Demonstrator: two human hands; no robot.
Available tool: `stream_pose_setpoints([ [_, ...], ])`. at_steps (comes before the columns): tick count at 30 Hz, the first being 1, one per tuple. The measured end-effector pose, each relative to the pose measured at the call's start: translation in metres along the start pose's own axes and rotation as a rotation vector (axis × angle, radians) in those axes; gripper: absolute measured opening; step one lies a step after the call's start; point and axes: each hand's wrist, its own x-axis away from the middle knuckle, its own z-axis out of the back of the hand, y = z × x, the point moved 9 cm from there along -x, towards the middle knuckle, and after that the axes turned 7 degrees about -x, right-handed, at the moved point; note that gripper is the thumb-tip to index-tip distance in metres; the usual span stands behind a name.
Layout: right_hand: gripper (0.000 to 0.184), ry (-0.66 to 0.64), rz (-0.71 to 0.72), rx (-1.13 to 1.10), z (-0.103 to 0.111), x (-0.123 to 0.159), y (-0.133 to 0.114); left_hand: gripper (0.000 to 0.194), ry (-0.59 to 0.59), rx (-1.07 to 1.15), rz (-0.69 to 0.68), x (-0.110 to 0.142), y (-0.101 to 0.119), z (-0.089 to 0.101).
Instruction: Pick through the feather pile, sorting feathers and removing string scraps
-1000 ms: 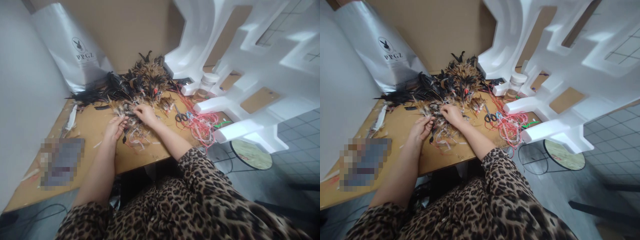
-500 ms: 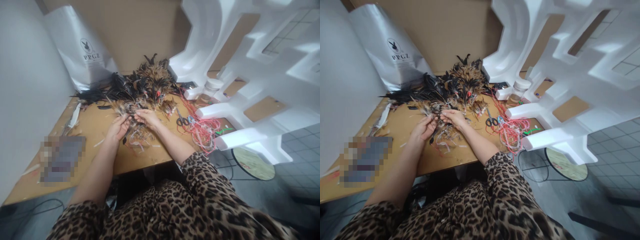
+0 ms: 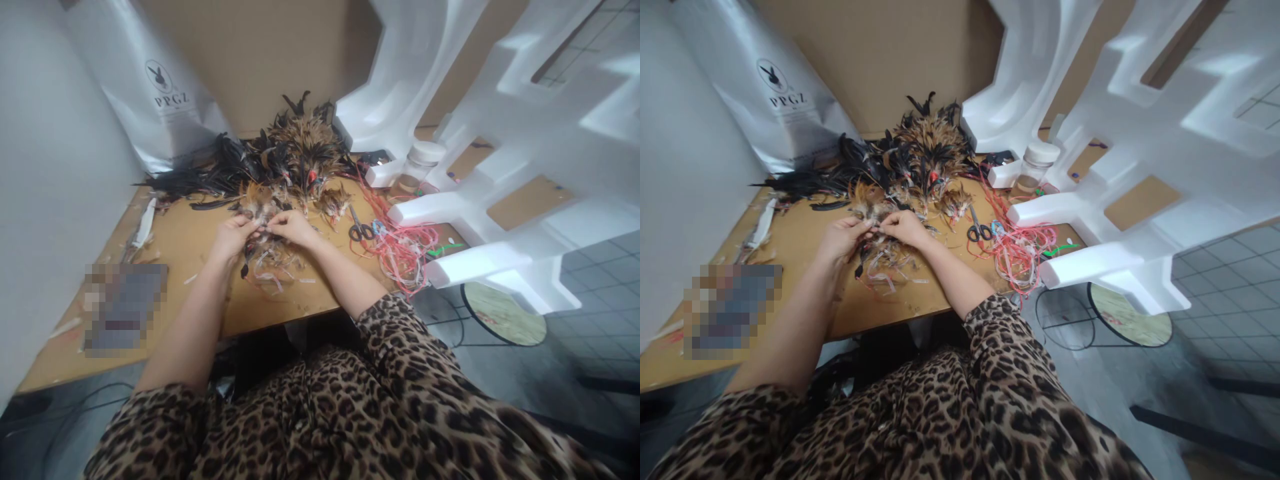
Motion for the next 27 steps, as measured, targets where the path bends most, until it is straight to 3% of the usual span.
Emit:
stream_pose_setpoints([
  [4,0.014,-0.035,-0.071,-0.059,-0.003,0.001,0.008,0.012,0.001,0.038,0.023,-0.001,-0.001,-0.002],
  [9,0.019,0.046,-0.219,-0.295,0.001,0.002,0.023,0.01,0.023,0.256,0.056,0.002,-0.01,-0.001],
  [16,0.028,0.156,-0.11,-0.439,0.0,0.001,0.015,0.009,-0.083,0.302,0.16,0.009,-0.034,-0.01],
  [27,0.022,0.112,-0.067,-0.443,-0.013,0.001,0.013,0.01,-0.125,0.311,0.188,0.007,-0.042,-0.015],
])
